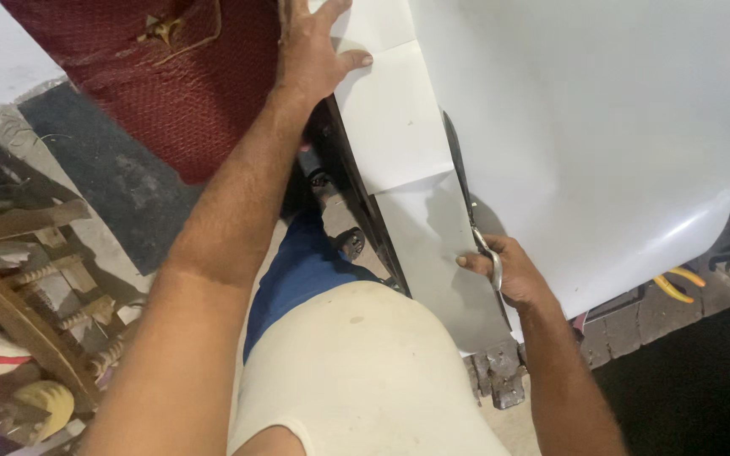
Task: The person handles a large white flexible plastic sheet at a workbench, unfolding and aligning it flat, then cuts it lengthwise into narrower strips using scissors, pressing the sheet steady with the free hand while cutting.
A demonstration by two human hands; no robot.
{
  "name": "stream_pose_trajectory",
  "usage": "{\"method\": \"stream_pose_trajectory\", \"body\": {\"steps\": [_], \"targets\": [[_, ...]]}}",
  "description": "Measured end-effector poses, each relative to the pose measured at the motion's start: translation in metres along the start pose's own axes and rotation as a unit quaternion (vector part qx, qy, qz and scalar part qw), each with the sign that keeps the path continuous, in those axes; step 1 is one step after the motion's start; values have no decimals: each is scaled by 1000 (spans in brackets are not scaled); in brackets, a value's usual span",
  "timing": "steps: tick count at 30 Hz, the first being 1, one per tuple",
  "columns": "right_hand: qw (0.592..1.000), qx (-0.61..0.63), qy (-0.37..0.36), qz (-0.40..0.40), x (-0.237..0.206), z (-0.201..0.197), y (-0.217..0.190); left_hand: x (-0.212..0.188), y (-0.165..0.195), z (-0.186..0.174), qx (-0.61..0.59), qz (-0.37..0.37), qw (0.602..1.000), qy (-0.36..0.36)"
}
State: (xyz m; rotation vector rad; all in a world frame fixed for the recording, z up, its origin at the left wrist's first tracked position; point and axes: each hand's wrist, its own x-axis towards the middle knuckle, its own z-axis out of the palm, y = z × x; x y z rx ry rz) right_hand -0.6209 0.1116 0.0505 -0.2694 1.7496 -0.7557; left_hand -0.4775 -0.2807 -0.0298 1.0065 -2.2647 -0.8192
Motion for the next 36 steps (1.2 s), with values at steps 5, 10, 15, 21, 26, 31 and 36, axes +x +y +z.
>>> {"method": "stream_pose_trajectory", "body": {"steps": [5,10,15,21,26,31,36], "targets": [[1000,13,-6,-4,-1,1,0,-8,22,19,79,-85,990,-75],[1000,5,15,-16,0,0,6,-30,35,57,229,-64,970,-45],[999,12,9,-33,7,-1,12,-40,34,82,230,-59,967,89],[999,-5,-3,-39,10,-1,13,-51,53,66,196,-147,969,-27],[999,8,-1,-40,6,3,4,-57,70,45,201,-129,971,-19],[999,13,4,-29,3,7,-1,-55,69,44,160,-133,978,-18],[999,-4,17,-31,10,-1,9,-56,61,51,160,-124,979,1]]}}
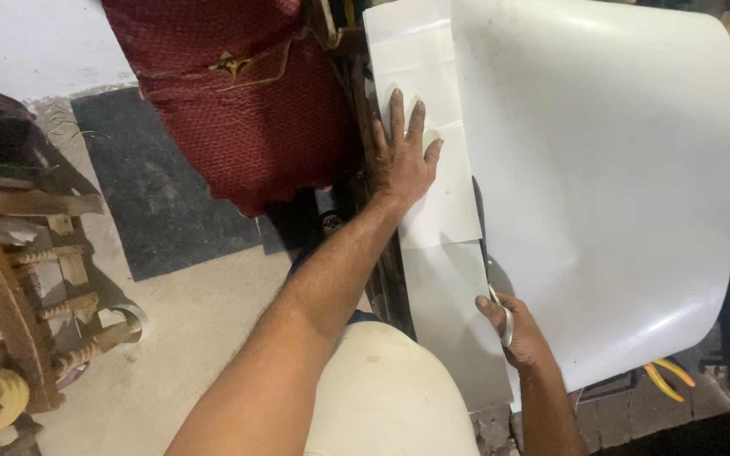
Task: The person handles a large white flexible plastic sheet at a workbench, unfolding and aligning it flat, then cuts it lengthwise into narrower strips using scissors, pressing the sheet steady with the free hand while cutting.
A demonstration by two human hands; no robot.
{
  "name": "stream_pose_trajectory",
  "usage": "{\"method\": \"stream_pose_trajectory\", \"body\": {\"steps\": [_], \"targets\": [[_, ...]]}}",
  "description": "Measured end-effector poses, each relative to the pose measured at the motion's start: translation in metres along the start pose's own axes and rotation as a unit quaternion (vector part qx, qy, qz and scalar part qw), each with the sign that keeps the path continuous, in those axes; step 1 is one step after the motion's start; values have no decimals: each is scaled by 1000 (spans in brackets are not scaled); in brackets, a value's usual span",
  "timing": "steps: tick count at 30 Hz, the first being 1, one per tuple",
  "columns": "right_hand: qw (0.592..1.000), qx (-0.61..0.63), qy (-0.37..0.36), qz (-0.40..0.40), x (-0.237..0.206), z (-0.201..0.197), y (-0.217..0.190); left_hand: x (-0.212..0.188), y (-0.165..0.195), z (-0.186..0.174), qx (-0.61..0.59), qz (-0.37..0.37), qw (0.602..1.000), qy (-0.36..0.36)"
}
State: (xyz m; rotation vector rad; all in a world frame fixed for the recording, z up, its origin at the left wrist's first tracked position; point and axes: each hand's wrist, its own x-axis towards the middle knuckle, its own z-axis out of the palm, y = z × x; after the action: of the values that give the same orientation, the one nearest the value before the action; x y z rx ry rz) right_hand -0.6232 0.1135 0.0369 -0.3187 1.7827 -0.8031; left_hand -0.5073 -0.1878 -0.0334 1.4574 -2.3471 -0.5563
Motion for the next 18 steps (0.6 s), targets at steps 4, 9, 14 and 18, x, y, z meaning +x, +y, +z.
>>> {"method": "stream_pose_trajectory", "body": {"steps": [4,9,14,18], "targets": [[999,29,-21,-16,7,-8,13,0,1,-3,-3,11,999,37],[1000,12,-13,-17,14,-13,23,3,4,-11,0,-45,996,-83],[996,-80,34,-25,12,-21,34,-5,0,6,13,8,999,35],[999,-6,-4,-39,8,-22,39,-13,-5,22,58,20,995,80]]}}
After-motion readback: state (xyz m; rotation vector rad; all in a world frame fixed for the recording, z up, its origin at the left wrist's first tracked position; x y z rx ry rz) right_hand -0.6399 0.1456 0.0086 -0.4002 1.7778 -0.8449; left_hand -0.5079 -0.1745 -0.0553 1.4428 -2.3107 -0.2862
